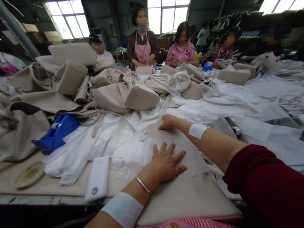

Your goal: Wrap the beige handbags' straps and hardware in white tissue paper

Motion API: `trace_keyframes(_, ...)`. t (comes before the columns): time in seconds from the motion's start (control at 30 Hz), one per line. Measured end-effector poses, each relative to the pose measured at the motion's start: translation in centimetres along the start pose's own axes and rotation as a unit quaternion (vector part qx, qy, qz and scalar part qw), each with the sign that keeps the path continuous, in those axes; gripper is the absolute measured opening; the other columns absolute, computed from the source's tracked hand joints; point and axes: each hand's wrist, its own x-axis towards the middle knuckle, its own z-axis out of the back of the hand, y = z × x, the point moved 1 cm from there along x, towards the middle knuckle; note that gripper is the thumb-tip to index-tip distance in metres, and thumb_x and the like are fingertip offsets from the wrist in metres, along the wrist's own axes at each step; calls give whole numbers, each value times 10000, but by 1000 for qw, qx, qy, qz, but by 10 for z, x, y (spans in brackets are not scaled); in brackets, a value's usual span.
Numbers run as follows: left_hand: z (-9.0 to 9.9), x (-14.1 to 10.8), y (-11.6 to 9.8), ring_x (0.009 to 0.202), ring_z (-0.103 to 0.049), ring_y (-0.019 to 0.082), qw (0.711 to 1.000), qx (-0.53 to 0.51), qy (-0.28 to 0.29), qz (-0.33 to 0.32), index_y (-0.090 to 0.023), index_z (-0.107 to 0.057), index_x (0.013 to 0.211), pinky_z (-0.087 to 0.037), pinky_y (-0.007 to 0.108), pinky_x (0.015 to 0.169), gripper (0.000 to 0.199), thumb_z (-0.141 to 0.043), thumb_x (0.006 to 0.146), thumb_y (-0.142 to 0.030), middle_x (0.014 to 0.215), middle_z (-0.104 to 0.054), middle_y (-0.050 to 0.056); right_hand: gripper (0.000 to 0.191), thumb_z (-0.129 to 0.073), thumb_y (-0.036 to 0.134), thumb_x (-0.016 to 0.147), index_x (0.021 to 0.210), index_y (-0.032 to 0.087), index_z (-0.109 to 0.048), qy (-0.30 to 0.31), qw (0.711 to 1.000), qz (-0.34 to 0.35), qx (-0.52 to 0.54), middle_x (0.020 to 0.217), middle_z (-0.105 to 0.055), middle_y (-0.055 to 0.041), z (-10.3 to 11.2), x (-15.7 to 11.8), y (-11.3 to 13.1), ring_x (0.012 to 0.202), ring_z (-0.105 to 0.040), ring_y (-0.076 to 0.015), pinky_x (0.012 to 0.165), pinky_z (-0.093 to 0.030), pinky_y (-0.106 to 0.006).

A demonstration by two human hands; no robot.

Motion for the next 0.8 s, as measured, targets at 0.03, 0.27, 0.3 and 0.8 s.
trace_keyframes(0.03,0,0,0,1423,-198,475,1000,-2,3,2,-473,-272,1482,-104,789,1027,710,-235,842,-779,1606,-240,83,625,-711,496,730,1163,47,-663,-6,1000,-4,-4,1165,-677,-230,9,2,-2,1012,-654,-310,779,-485,-311)
trace_keyframes(0.27,-3,1,1,1405,-230,485,1000,6,-6,2,-471,-291,1477,-104,793,1014,698,-233,849,-769,1597,-264,91,392,-752,462,687,934,158,-767,20,996,92,-6,837,-740,-42,55,-32,-7,728,-638,-178,597,-403,-230)
trace_keyframes(0.3,-3,1,1,1398,-241,488,1000,10,-9,3,-469,-300,1474,-107,793,1011,691,-243,851,-764,1592,-277,92,344,-746,443,696,913,178,-773,24,992,121,-6,802,-735,-22,57,-44,-5,707,-623,-164,600,-393,-229)
trace_keyframes(0.8,1,-1,-1,1450,-213,389,997,10,-71,-28,-370,-407,1458,-147,590,1156,647,-408,880,-661,1576,-330,60,279,-604,397,840,954,209,-775,47,957,213,193,811,-749,-6,16,-140,-24,747,-629,-174,686,-443,-248)
